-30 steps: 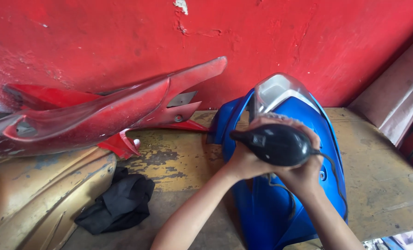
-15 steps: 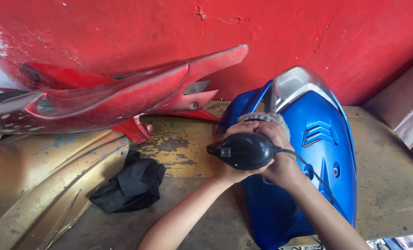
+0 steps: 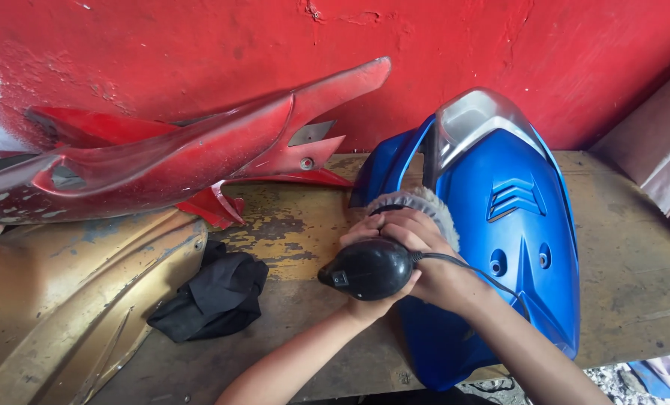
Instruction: The person uses a handheld electric polisher with a buffing pad to polish a blue motorcycle fairing. They move the tool across the surface of the fairing, which is resting on a wooden workbench. Other motorcycle parts, including a red fairing and a gold-colored part, are visible nearby.
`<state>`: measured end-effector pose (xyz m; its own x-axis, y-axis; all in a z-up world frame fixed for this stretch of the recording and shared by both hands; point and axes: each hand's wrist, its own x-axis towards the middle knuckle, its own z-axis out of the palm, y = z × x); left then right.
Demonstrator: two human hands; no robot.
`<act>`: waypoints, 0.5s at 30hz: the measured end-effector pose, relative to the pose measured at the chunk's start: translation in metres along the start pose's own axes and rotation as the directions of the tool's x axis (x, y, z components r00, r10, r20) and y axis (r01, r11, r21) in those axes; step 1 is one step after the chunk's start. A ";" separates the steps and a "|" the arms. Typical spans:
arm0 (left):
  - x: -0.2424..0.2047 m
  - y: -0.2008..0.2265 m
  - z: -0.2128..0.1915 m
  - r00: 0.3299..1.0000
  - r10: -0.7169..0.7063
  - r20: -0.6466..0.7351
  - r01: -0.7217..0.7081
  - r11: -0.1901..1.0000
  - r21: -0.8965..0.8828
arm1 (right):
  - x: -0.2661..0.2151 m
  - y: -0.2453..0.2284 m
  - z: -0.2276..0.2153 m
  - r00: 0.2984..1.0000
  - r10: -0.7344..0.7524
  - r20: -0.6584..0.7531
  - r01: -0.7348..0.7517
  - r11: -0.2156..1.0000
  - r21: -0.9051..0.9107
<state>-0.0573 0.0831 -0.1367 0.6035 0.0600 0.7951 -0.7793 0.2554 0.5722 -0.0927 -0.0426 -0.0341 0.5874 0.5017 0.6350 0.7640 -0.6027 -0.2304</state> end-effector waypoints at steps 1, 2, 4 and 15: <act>-0.001 -0.003 -0.002 1.000 -0.004 0.008 0.004 1.000 0.000 | 0.003 0.002 0.003 1.000 0.007 -0.006 -0.007 1.000 0.001; -0.003 -0.005 -0.003 1.000 -0.017 0.006 0.017 1.000 0.013 | 0.006 0.005 0.004 1.000 0.008 -0.005 -0.008 1.000 -0.009; -0.013 -0.022 -0.011 0.999 -0.031 0.024 0.030 0.999 0.021 | 0.011 0.008 0.012 1.000 0.021 -0.021 -0.022 0.999 -0.023; -0.056 0.001 -0.035 0.974 -0.219 -0.052 0.219 0.976 0.008 | -0.009 -0.025 0.033 0.999 0.021 0.044 -0.025 0.996 0.088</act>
<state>-0.0862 0.1136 -0.1880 0.7672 0.0523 0.6392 -0.6293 0.2541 0.7345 -0.1079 -0.0117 -0.0579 0.6146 0.5160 0.5966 0.7696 -0.5583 -0.3099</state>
